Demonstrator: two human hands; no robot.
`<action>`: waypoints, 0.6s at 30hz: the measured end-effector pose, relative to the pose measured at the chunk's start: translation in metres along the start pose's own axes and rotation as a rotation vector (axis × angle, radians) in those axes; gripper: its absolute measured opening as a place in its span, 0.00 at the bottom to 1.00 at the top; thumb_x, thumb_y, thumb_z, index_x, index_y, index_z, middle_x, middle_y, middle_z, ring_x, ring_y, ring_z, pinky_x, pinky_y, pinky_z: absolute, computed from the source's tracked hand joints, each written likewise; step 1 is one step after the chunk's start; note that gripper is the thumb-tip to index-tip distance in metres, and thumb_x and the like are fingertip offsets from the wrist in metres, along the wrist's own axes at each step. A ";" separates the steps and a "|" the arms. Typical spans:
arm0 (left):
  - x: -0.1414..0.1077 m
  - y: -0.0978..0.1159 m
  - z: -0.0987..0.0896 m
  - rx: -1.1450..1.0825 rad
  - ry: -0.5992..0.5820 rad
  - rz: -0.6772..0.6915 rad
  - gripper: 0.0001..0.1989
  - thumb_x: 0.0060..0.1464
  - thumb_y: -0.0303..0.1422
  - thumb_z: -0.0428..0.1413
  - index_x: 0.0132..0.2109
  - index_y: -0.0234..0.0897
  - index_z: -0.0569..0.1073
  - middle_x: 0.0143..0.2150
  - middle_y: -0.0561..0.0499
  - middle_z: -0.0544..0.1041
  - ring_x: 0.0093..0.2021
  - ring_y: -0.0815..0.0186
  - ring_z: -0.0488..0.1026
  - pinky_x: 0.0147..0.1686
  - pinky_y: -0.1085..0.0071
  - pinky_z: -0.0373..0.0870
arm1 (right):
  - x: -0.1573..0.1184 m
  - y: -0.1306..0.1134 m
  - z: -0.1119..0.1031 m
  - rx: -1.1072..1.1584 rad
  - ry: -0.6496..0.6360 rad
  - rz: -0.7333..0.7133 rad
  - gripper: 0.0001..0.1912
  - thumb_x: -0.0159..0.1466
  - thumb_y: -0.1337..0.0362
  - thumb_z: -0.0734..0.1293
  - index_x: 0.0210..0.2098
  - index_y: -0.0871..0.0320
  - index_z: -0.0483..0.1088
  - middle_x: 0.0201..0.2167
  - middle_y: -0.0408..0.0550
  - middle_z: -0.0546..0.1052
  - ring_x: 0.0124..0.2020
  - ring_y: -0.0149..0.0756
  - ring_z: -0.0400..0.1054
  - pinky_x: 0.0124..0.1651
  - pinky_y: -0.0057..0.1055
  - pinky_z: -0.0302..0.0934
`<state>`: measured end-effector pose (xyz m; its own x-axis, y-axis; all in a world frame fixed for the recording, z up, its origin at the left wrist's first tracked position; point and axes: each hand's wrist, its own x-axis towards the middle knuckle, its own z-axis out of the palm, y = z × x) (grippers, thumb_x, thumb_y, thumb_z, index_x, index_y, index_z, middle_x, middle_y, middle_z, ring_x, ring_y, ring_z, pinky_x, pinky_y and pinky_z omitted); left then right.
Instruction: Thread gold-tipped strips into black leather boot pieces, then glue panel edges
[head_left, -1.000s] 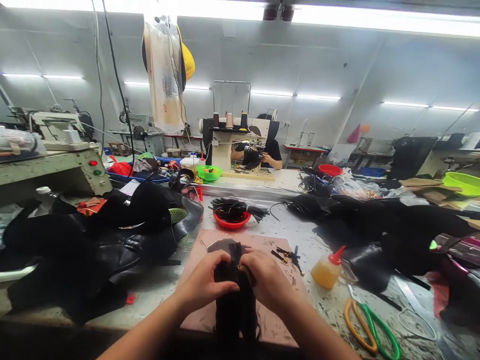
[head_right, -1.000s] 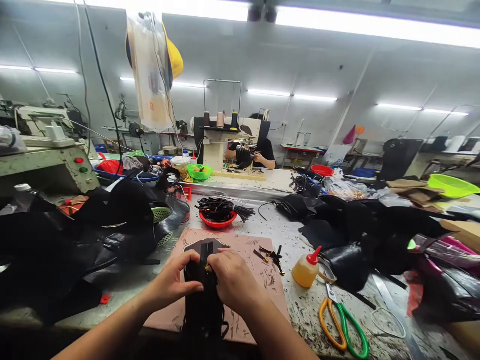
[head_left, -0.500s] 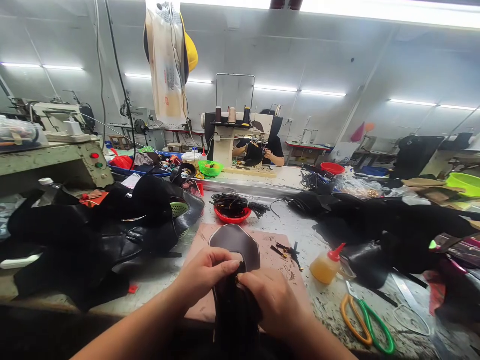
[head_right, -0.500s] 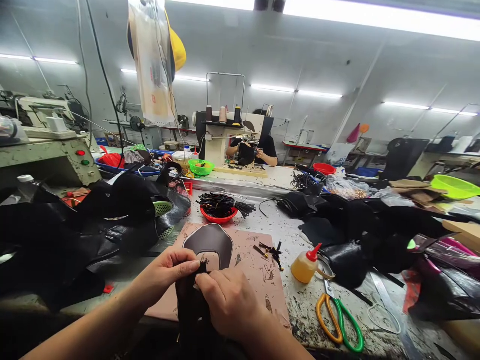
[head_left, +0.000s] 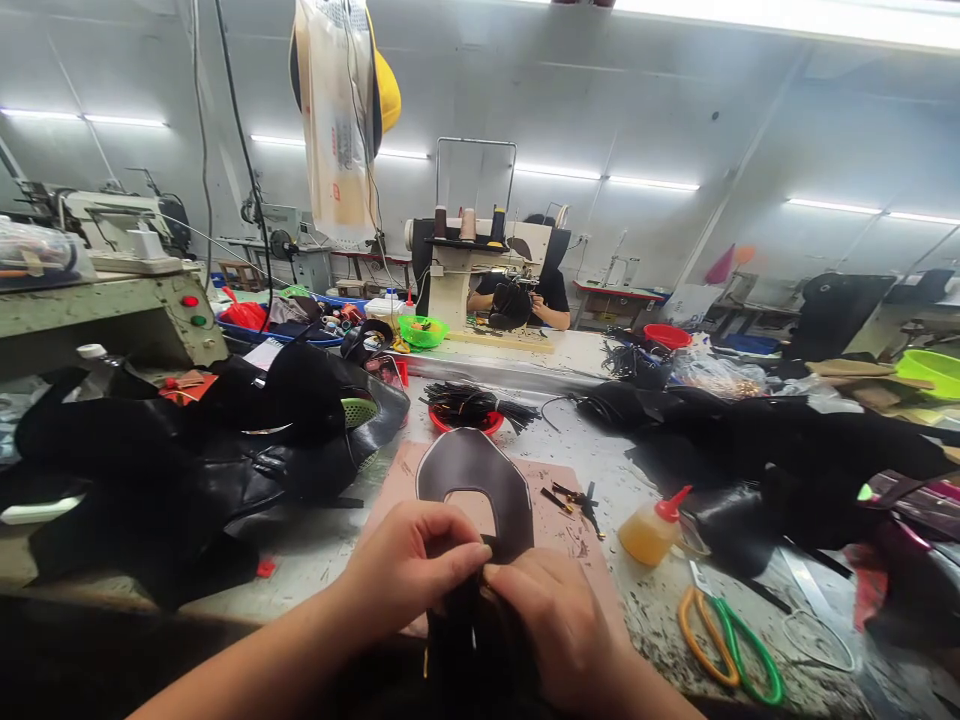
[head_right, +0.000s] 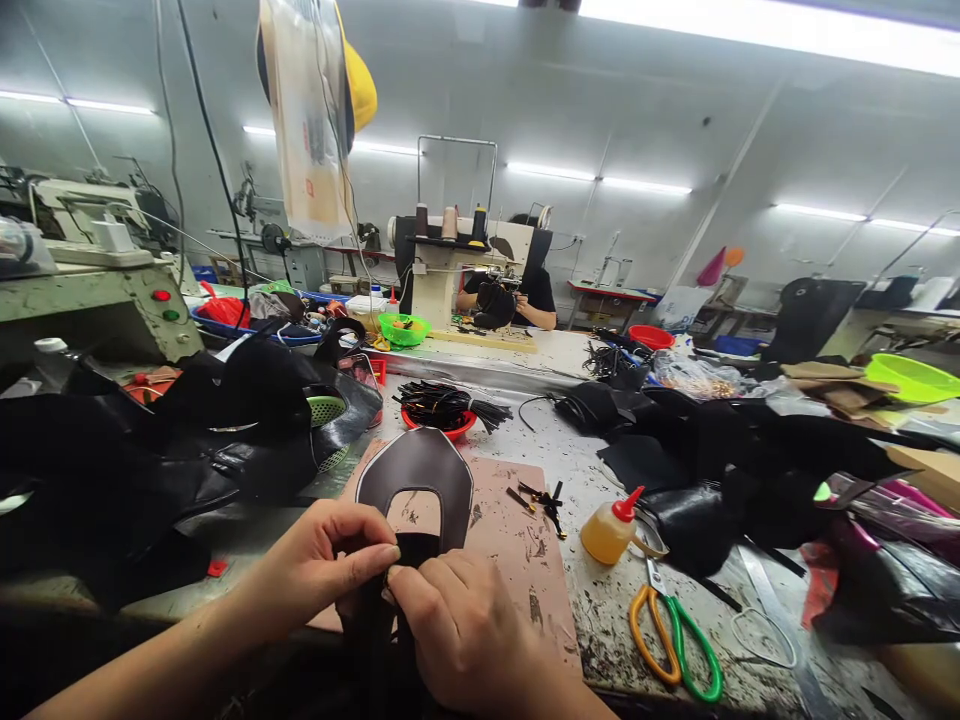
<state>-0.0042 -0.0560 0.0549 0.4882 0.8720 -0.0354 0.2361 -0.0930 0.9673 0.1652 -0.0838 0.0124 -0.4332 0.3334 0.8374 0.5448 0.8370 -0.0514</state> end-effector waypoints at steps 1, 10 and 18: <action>-0.002 -0.001 0.000 0.044 0.023 0.066 0.13 0.45 0.40 0.56 0.24 0.33 0.71 0.18 0.54 0.68 0.16 0.72 0.64 0.14 0.77 0.63 | 0.000 0.000 -0.001 0.004 0.003 -0.021 0.15 0.61 0.74 0.52 0.46 0.60 0.59 0.18 0.44 0.69 0.16 0.33 0.61 0.20 0.29 0.52; -0.017 -0.008 0.005 0.469 0.261 0.713 0.05 0.53 0.31 0.55 0.30 0.40 0.74 0.21 0.56 0.74 0.20 0.71 0.70 0.21 0.76 0.65 | -0.024 0.003 0.014 0.011 0.143 -0.115 0.17 0.61 0.70 0.59 0.49 0.57 0.58 0.17 0.38 0.65 0.16 0.30 0.58 0.21 0.28 0.51; -0.019 -0.006 0.006 0.496 0.260 0.733 0.06 0.55 0.31 0.54 0.31 0.40 0.73 0.21 0.56 0.75 0.21 0.71 0.70 0.22 0.75 0.67 | -0.030 0.002 0.022 -0.015 0.200 -0.086 0.15 0.61 0.70 0.59 0.48 0.55 0.59 0.17 0.38 0.65 0.17 0.29 0.58 0.21 0.29 0.52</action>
<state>-0.0102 -0.0750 0.0479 0.4682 0.5888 0.6589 0.3049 -0.8075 0.5050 0.1632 -0.0828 -0.0244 -0.3284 0.1672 0.9296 0.5229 0.8518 0.0315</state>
